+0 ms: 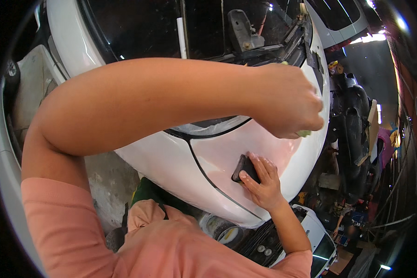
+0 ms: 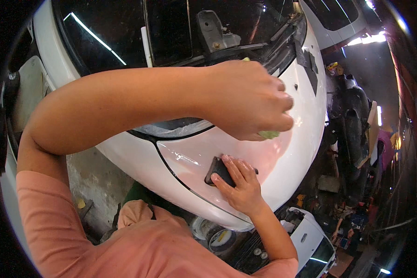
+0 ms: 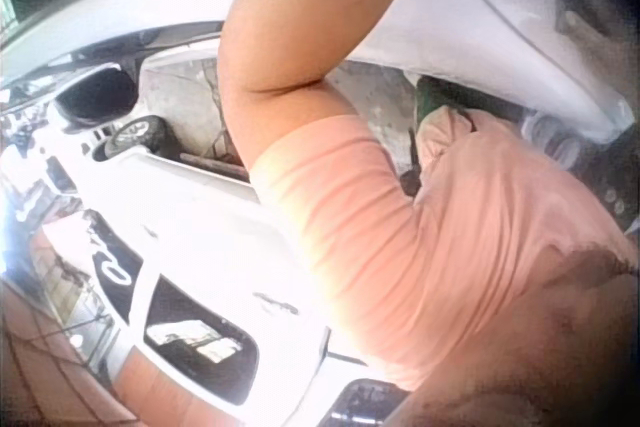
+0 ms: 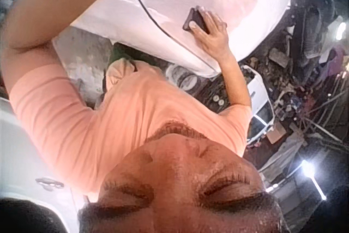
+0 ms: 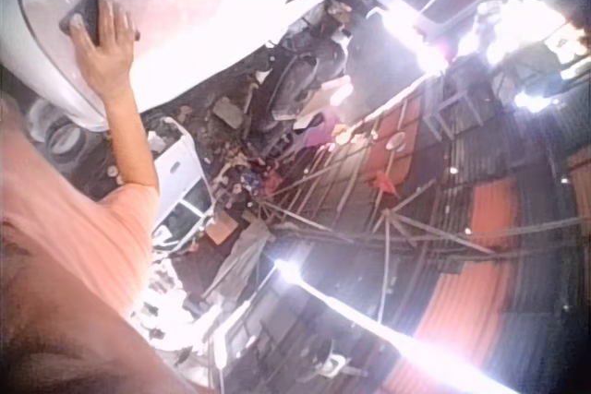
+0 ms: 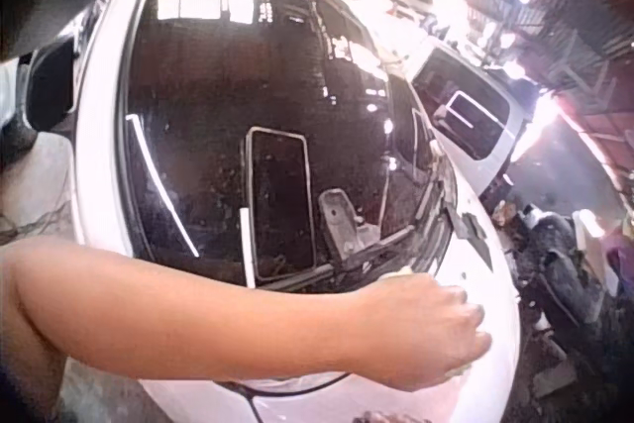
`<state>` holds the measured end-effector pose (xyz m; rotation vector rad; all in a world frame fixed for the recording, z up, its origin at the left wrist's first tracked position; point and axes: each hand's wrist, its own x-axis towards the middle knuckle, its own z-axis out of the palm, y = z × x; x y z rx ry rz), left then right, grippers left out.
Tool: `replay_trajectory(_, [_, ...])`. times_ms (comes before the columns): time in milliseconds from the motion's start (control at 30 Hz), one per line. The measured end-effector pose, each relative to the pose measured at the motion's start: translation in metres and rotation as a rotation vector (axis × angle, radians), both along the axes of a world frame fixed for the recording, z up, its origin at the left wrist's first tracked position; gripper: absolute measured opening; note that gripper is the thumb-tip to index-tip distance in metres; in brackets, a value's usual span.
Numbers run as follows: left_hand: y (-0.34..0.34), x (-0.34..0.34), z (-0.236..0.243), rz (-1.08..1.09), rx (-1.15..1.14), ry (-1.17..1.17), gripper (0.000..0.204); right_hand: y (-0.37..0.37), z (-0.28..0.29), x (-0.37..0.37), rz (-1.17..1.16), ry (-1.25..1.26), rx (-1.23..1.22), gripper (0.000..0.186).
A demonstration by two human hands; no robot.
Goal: The person sands the surface of a white car hood using a sanding block and a sponge. The person alternates between sanding the red-tinted filler area with a block and wiping the surface with a wet sponge, dipping the tools into a bucket of water.
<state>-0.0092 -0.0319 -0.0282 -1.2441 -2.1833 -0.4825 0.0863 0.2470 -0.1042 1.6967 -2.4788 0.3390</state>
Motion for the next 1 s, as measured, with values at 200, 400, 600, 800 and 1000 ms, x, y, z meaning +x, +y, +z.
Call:
replay_trajectory(200, [-0.003, -0.001, 0.001, 0.06, 0.049, 0.056, 0.023, -0.108, 0.015, -0.009, 0.051, 0.001, -0.111, 0.045])
replay_trajectory(400, [-0.005, 0.0, 0.005, 0.052, 0.065, 0.044, 0.023, -0.043, -0.002, -0.009, 0.035, -0.005, -0.05, 0.044])
replay_trajectory(600, [-0.011, -0.002, 0.005, 0.086, 0.056, 0.055, 0.022, -0.107, 0.009, -0.003, 0.034, -0.012, -0.144, 0.045])
replay_trajectory(800, [-0.014, -0.002, 0.008, 0.11, 0.025, 0.057, 0.024, -0.058, 0.014, -0.06, -0.209, 0.082, -0.04, 0.044])
replay_trajectory(1000, [-0.018, -0.008, 0.0, 0.091, 0.058, 0.078, 0.025, -0.102, 0.016, 0.037, -0.219, -0.055, -0.104, 0.043])
